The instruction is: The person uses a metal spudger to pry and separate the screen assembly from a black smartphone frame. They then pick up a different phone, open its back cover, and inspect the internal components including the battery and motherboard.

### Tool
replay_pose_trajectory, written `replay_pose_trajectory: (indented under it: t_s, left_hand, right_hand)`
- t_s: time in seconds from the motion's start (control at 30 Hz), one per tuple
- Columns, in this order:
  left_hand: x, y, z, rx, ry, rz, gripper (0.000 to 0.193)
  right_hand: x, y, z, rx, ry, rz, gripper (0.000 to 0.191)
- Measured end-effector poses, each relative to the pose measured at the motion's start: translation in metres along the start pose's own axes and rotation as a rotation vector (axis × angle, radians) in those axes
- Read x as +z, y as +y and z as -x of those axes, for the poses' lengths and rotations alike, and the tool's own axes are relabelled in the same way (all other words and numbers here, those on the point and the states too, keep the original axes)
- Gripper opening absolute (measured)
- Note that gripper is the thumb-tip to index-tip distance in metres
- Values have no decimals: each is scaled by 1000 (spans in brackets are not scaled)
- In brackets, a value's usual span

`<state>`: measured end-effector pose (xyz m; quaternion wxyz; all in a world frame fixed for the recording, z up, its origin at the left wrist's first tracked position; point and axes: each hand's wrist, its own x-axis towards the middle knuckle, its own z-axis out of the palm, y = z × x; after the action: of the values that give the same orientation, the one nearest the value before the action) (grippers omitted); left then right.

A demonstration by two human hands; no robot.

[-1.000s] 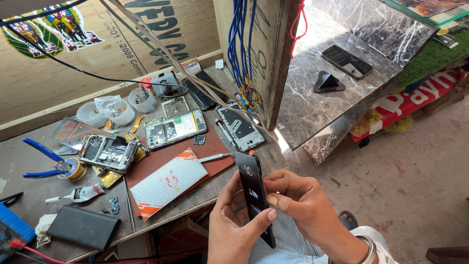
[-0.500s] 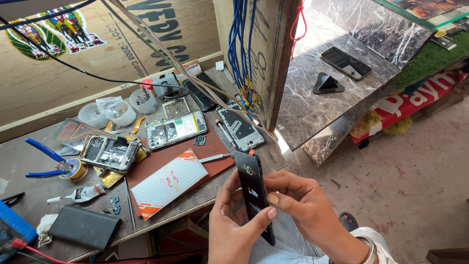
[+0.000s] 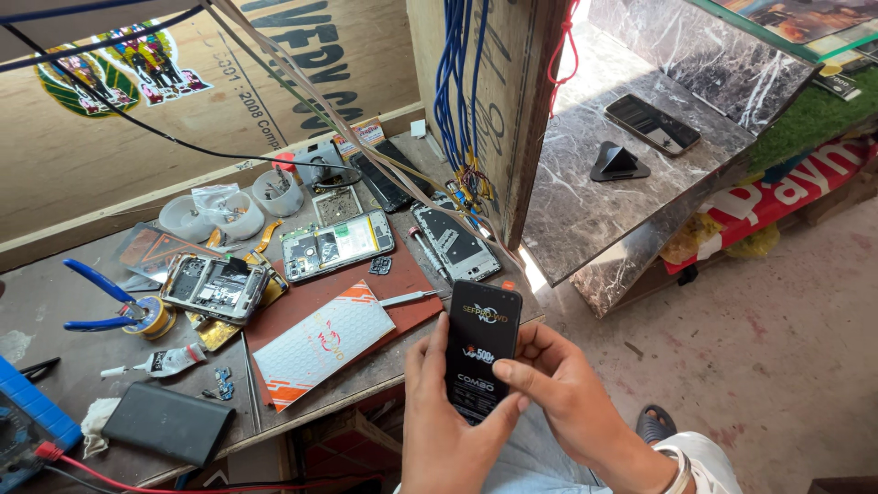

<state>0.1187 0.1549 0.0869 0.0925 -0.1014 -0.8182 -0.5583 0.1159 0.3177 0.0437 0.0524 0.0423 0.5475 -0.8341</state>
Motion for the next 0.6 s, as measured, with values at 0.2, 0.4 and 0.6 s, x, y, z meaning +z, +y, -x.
replay_pose_trajectory:
  t_s: [0.2,0.4,0.6]
  left_hand:
    - [-11,-20,-6,-420,-71,567,78]
    - [-14,-42,-7,-551,-109,789,39]
    - [-20,-43,0,-595,-45,757,31]
  right_hand:
    - [-12,2,-4,34,2,-86,31]
    - [-9,5,-1,83,-72,-12,38]
    - [2,-2,-3,219,-140,-6,47]
